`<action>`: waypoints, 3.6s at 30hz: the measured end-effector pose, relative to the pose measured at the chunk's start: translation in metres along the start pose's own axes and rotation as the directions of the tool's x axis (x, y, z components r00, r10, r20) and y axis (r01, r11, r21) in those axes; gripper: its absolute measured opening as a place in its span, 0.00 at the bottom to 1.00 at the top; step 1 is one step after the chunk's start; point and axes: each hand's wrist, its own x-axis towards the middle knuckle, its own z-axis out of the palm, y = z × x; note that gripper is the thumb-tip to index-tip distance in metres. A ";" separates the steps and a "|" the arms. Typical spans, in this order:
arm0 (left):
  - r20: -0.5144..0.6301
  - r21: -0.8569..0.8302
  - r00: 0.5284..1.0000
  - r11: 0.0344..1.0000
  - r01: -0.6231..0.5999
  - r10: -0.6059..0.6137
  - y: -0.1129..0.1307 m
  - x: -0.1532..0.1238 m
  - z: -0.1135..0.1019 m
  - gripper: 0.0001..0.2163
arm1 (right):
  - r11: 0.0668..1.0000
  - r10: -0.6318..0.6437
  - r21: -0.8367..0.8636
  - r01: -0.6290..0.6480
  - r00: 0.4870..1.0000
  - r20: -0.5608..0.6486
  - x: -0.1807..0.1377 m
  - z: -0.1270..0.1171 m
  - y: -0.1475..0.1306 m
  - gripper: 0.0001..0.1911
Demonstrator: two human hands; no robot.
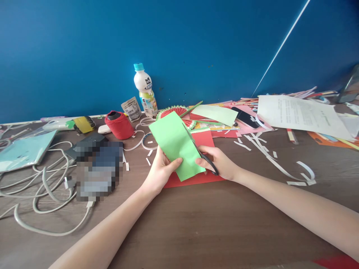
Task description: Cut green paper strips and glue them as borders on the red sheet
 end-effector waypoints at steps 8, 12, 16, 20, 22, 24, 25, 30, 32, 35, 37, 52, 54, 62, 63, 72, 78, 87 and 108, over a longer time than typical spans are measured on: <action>0.009 -0.018 1.000 1.000 0.010 -0.010 0.000 0.000 0.000 0.35 | 0.999 0.020 0.040 -0.021 1.000 0.008 0.000 0.001 -0.002 0.14; 0.014 -0.024 1.000 1.000 0.011 -0.011 -0.001 0.000 0.000 0.35 | 0.999 0.024 0.049 -0.023 1.000 -0.003 -0.001 0.001 -0.002 0.13; -0.002 -0.022 1.000 1.000 0.015 -0.015 0.000 0.000 0.001 0.34 | 0.999 0.023 0.048 -0.023 1.000 -0.006 -0.001 0.001 -0.002 0.13; -0.050 -0.013 0.998 0.999 0.034 -0.034 0.005 0.002 -0.001 0.28 | 0.998 0.035 0.054 -0.034 0.999 -0.018 0.000 0.001 -0.001 0.14; -0.092 -0.004 0.994 0.999 0.051 -0.051 0.011 0.005 -0.002 0.22 | 0.998 0.030 0.063 -0.029 0.999 -0.024 0.000 0.002 -0.001 0.14; -0.137 0.010 0.988 0.997 0.073 -0.071 0.019 0.011 -0.004 0.19 | 0.998 0.020 0.066 -0.018 0.999 -0.033 0.001 0.003 0.000 0.15; -0.160 0.022 0.984 0.996 0.087 -0.082 0.022 0.014 -0.004 0.18 | 0.998 0.015 0.068 -0.012 0.999 -0.037 0.002 0.003 0.001 0.15; -0.260 0.118 0.963 0.988 0.100 -0.067 0.032 0.030 0.005 0.16 | 0.996 0.002 0.087 0.003 0.998 -0.055 0.002 0.003 0.001 0.14; -0.278 0.159 0.961 0.986 0.048 -0.002 0.029 0.033 0.010 0.16 | 0.994 0.006 0.106 0.000 0.998 -0.062 0.002 0.002 0.001 0.15; -0.277 0.253 0.957 0.967 -0.017 0.089 0.022 0.033 0.012 0.17 | 0.991 0.018 0.136 -0.008 0.997 -0.070 0.003 0.002 0.001 0.18; -0.262 0.319 0.957 0.947 -0.036 0.124 0.018 0.032 0.012 0.17 | 0.989 0.025 0.149 -0.013 0.997 -0.076 0.004 0.002 0.002 0.18; -0.228 0.196 0.972 0.981 -0.015 0.060 0.011 0.030 0.012 0.18 | 0.982 -0.041 0.177 0.059 0.994 -0.106 0.005 0.003 0.005 0.16; -0.229 0.182 0.972 0.983 -0.015 0.057 0.011 0.030 0.012 0.18 | 0.983 -0.040 0.177 0.058 0.994 -0.106 0.005 0.003 0.005 0.16; -0.224 0.134 0.974 0.991 0.000 0.030 0.011 0.031 0.012 0.17 | 0.987 -0.037 0.149 0.052 0.994 -0.100 0.005 0.003 0.005 0.17; -0.224 0.130 0.974 0.992 0.002 0.028 0.011 0.031 0.011 0.18 | 0.988 -0.038 0.143 0.052 0.994 -0.100 0.005 0.003 0.005 0.17; -0.234 0.120 0.972 0.993 0.010 0.019 0.011 0.032 0.011 0.18 | 0.987 0.012 0.160 0.001 0.997 -0.079 0.005 0.004 0.006 0.19; -0.212 0.180 0.977 0.983 0.015 0.024 0.012 0.031 0.011 0.17 | 0.989 0.017 0.149 -0.003 0.996 -0.091 0.004 0.002 0.006 0.17; -0.169 0.225 0.985 0.974 0.006 0.033 0.008 0.029 0.011 0.15 | 0.986 0.026 0.165 -0.008 0.994 -0.109 0.004 0.003 0.005 0.16; -0.173 0.223 0.985 0.973 0.050 -0.011 0.005 0.028 0.012 0.17 | 0.983 0.041 0.183 -0.014 0.988 -0.148 0.004 0.002 0.006 0.19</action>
